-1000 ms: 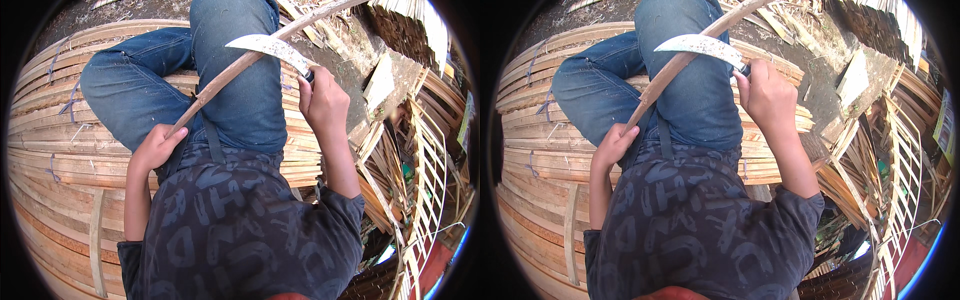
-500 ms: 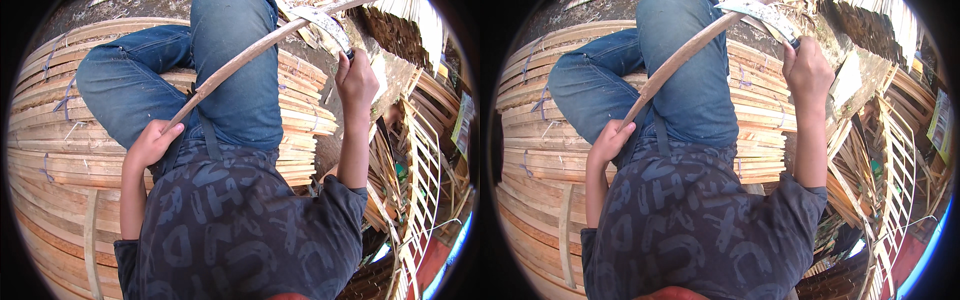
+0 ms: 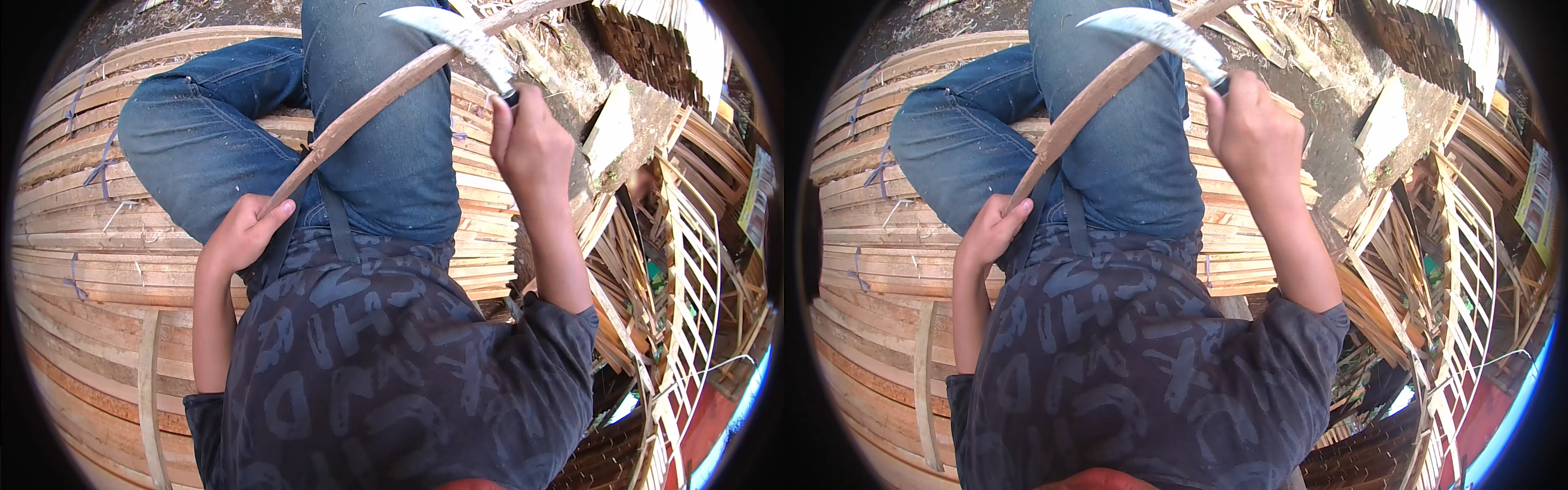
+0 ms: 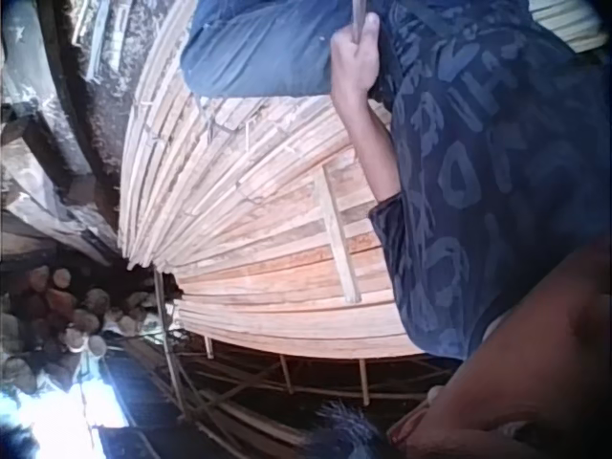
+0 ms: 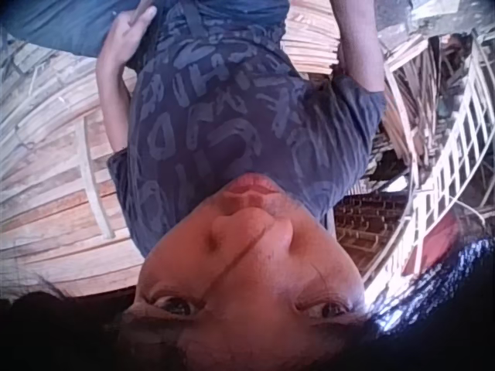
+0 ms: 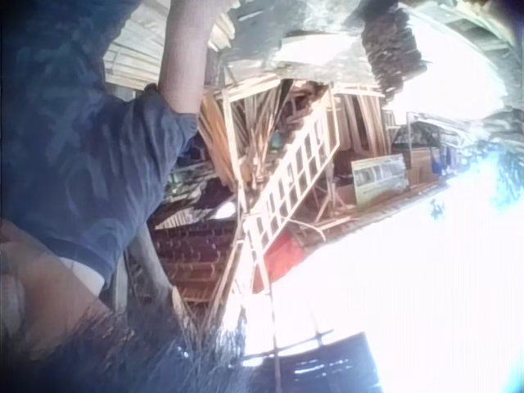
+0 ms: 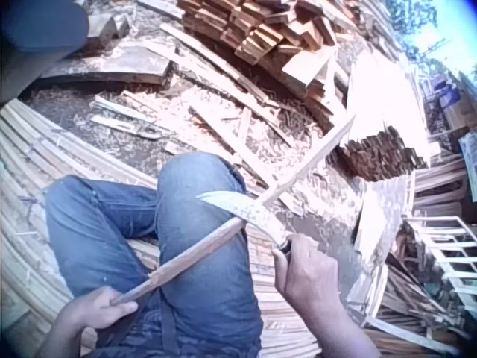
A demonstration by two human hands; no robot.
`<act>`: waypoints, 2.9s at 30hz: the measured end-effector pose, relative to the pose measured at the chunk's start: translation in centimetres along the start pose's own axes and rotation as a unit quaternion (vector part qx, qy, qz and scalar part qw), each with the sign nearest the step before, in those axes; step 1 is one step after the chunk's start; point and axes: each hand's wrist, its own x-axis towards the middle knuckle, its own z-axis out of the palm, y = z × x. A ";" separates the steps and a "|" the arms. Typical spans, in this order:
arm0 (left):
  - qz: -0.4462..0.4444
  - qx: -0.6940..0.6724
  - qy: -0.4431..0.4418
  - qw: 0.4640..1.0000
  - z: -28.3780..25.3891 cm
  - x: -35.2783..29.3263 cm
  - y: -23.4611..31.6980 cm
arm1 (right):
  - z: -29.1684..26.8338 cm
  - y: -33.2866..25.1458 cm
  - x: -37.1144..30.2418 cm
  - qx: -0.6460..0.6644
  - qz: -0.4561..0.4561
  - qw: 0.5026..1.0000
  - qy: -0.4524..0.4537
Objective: The person sits on the ground and uses a curved knife to shave thin strips from a long piece of wood held against their legs. They repeatedly scrape the blade along the wood to remove the outer layer, creating a pile of wood shavings.
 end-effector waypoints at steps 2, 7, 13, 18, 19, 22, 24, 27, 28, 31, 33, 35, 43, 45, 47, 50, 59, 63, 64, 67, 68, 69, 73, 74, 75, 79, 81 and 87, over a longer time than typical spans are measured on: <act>0.008 0.006 0.000 1.000 0.0 0.1 -0.1 | -1.9 6.0 1.6 -0.084 0.173 0.981 0.041; -0.012 0.016 0.001 1.000 -0.3 0.2 -0.1 | -6.3 15.5 -0.7 -0.172 0.302 0.932 0.103; 0.000 0.047 0.034 0.998 0.7 -0.3 0.4 | -1.3 5.4 -2.5 0.111 0.187 0.971 0.103; 0.029 0.131 0.132 0.982 2.7 -0.9 2.0 | -0.3 0.1 -3.0 0.201 0.091 0.975 0.034; 0.028 0.145 0.152 0.977 3.1 -1.0 2.2 | -0.6 -0.6 -3.1 0.192 0.072 0.979 0.005; 0.043 0.177 0.191 0.964 4.3 -0.9 1.4 | -0.9 -1.0 -3.5 0.146 0.032 0.988 -0.028; 0.047 0.180 0.200 0.962 4.4 -0.9 0.9 | -1.5 -0.8 -3.2 0.106 0.025 0.993 -0.039; 0.046 0.172 0.195 0.965 4.3 -0.9 1.0 | -1.9 0.9 -2.6 0.033 0.040 0.998 -0.034; 0.045 0.170 0.193 0.965 4.3 -0.9 1.1 | -2.0 1.3 -2.6 0.017 0.028 0.999 -0.035; 0.050 0.170 0.198 0.964 4.3 -0.9 1.1 | -2.0 2.0 -2.3 -0.017 0.007 0.999 -0.031; 0.055 0.170 0.204 0.963 4.4 -0.9 1.0 | -1.9 2.5 -2.1 -0.031 -0.001 0.999 -0.029; 0.061 0.172 0.209 0.961 4.5 -0.8 0.8 | -1.8 3.1 -1.9 -0.042 -0.008 0.999 -0.025; 0.048 0.149 0.186 0.970 4.0 -1.0 1.4 | -1.7 4.8 -0.7 -0.099 -0.035 0.994 0.016; 0.047 0.143 0.180 0.972 3.9 -1.0 1.3 | -1.4 5.5 -0.4 -0.113 -0.041 0.992 0.030; 0.046 0.136 0.176 0.974 3.7 -1.0 1.3 | -1.2 6.0 -0.2 -0.119 -0.049 0.990 0.048; 0.045 0.135 0.174 0.974 3.6 -1.0 1.5 | -0.9 6.7 0.2 -0.129 -0.060 0.988 0.065; 0.023 0.130 0.153 0.979 3.1 -0.9 1.6 | -1.0 3.6 -1.4 -0.020 0.021 1.000 0.012; 0.016 0.125 0.145 0.981 3.1 -0.9 1.6 | -1.6 0.1 -2.6 0.036 -0.022 0.998 -0.042; 0.015 0.125 0.144 0.982 3.0 -0.9 1.5 | -1.1 -1.0 -2.8 0.051 -0.031 0.997 -0.044; 0.022 0.126 0.138 0.982 3.0 -0.7 1.5 | -0.8 -2.0 -2.7 0.052 -0.057 0.996 -0.034; 0.025 0.126 0.140 0.982 3.0 -0.7 1.5 | -0.8 -2.0 -2.4 0.047 -0.069 0.996 -0.026; 0.024 0.126 0.140 0.982 3.0 -0.7 1.4 | -0.9 -1.9 -2.2 0.036 -0.080 0.996 -0.030; 0.022 0.117 0.139 0.983 3.1 -0.6 0.8 | -1.4 0.5 -1.0 -0.036 -0.119 0.992 -0.028; 0.018 0.113 0.139 0.984 3.1 -0.7 0.6 | -1.1 3.9 0.6 -0.085 -0.084 0.993 0.008; 0.021 0.110 0.133 0.985 3.1 -0.8 0.6 | -1.7 7.9 1.6 -0.139 -0.043 0.989 0.039; 0.019 0.101 0.140 0.985 2.7 -0.8 1.5 | -5.1 14.2 1.1 -0.212 0.144 0.966 0.035; 0.017 0.102 0.132 0.986 3.0 -0.9 1.5 | -4.5 13.4 -0.2 -0.162 0.151 0.975 -0.001; 0.027 0.074 0.085 0.993 2.0 -0.5 0.3 | -0.5 7.4 -3.1 0.121 0.220 0.967 0.049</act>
